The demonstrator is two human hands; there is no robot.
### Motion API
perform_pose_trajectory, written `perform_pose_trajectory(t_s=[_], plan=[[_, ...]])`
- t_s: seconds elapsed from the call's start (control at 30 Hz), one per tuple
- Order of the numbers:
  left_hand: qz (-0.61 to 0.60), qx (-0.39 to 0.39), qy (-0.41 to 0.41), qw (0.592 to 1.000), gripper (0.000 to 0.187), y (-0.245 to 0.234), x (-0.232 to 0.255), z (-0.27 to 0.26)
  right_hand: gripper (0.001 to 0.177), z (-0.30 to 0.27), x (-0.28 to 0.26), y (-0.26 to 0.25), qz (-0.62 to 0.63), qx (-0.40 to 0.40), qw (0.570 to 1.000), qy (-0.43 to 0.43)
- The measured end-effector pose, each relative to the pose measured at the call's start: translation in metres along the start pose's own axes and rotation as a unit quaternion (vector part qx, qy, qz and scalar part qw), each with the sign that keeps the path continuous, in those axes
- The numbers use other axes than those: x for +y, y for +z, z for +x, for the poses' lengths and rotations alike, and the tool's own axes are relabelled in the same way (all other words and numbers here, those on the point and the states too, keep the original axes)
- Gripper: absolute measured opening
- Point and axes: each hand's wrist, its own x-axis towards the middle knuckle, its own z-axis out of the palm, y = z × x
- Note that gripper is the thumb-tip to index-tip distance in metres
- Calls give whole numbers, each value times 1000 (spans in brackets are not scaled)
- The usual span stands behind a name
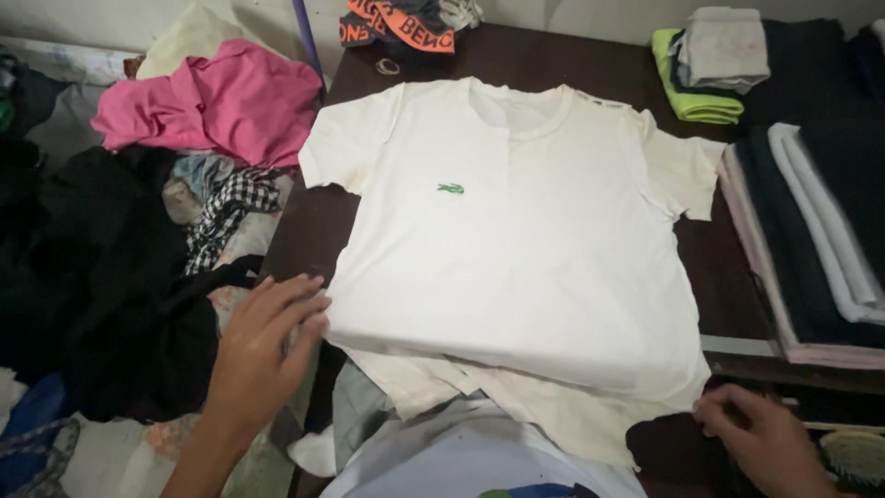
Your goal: The person lays out a white t-shirt on a table, smooths the fabric, folds the sleeves inward, and then folds the bottom section of the shirt upward twice.
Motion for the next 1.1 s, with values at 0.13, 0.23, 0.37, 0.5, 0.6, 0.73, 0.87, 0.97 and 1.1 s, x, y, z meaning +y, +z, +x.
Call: perform_pose_trajectory(t_s=[0.13, 0.23, 0.37, 0.5, 0.6, 0.73, 0.87, 0.97, 1.1], plan=[[-38, -16, 1, 999, 23, 7, -2, 22, 29, 2, 3, 5, 129, 24, 990, 43], [-55, -32, -7, 998, 29, 17, -12, 51, 28, 11, 17, 13, 170, 20, 985, 14], [-32, -28, -2, 999, 36, 42, -38, 92, 31, 24, 28, 4, 168, -43, 985, -9], [20, -20, 79, 996, 39, 48, -61, 105, 31, 5, -4, -24, 84, 13, 995, 59], [69, -10, 60, 996, 26, 42, -61, 106, 31, -10, -38, -58, 71, 120, 989, 46], [67, 11, 82, 994, 18, 34, -57, 140, 31, 16, -82, -101, 84, 267, 954, -108], [41, 29, 100, 994, 21, 57, -57, 200, 17, 87, -123, -140, 153, 391, 820, -390], [-27, 44, 154, 987, 25, 97, -87, 249, 16, 148, -162, -147, 170, 331, 843, -390], [-44, -2, 84, 996, 32, 167, -137, 265, 32, 201, -195, -129, 163, 264, 856, -414]])
